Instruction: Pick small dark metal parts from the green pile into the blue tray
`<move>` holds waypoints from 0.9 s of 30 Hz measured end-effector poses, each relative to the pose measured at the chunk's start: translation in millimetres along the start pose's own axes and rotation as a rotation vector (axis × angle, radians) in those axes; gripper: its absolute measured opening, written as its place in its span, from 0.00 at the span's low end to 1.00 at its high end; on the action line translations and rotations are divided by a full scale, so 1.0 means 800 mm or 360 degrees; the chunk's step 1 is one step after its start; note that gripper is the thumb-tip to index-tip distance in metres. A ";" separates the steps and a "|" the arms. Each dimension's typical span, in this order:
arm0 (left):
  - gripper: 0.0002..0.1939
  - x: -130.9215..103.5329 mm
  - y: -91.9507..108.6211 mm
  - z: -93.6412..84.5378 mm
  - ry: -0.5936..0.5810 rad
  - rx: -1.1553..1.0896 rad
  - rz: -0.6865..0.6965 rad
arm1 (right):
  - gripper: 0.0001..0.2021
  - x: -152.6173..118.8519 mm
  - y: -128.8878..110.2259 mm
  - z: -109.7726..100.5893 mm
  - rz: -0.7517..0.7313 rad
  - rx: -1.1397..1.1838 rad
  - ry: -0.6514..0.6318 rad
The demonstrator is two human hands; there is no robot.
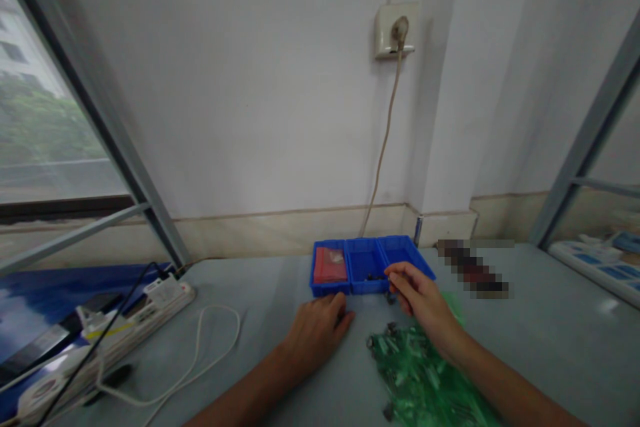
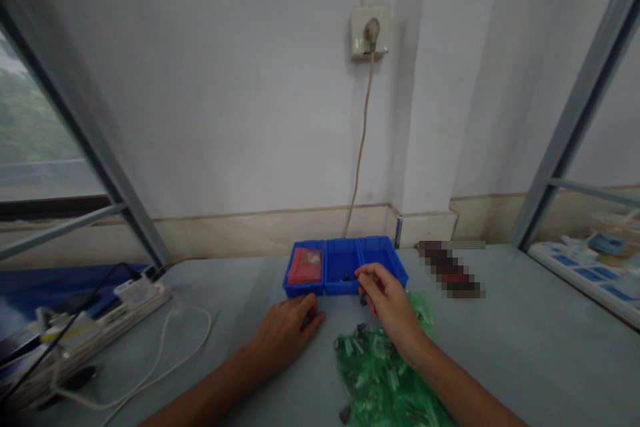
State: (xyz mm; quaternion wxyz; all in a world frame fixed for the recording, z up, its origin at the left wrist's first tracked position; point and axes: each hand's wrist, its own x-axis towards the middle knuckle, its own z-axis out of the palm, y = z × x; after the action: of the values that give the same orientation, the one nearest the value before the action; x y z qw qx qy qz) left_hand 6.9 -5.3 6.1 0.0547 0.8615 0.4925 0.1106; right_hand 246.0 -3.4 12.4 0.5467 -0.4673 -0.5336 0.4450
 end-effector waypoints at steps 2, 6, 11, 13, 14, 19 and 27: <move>0.07 0.000 0.000 -0.001 -0.0017 -0.0009 -0.0007 | 0.17 -0.002 0.001 0.001 -0.0093 -0.0138 0.0008; 0.08 0.000 -0.001 0.000 -0.0014 -0.0008 -0.0009 | 0.16 -0.007 0.002 0.003 -0.0258 -0.0369 0.0051; 0.08 0.001 -0.001 0.001 -0.0006 0.0001 -0.0001 | 0.10 -0.006 0.005 0.001 -0.0434 -0.0525 0.0039; 0.08 0.001 -0.001 0.001 -0.0005 0.0008 -0.0007 | 0.09 -0.004 0.006 -0.001 -0.0472 -0.0579 0.0000; 0.08 0.001 0.000 0.001 -0.0004 0.0011 -0.0008 | 0.09 -0.004 0.006 -0.002 -0.0488 -0.0604 -0.0019; 0.08 0.001 -0.001 0.001 -0.0010 -0.0005 -0.0005 | 0.09 -0.005 0.009 -0.003 -0.0593 -0.0756 -0.0070; 0.07 0.001 0.000 0.001 0.0016 0.0004 -0.0007 | 0.14 -0.012 0.008 -0.001 -0.0650 -0.1009 -0.0245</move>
State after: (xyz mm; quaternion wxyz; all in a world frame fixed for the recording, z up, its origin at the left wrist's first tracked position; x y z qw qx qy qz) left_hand 7.5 -4.8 5.2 0.0514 0.8600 0.4947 0.1143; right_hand 246.2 -11.5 4.3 0.4108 -0.4625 -0.7663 0.1736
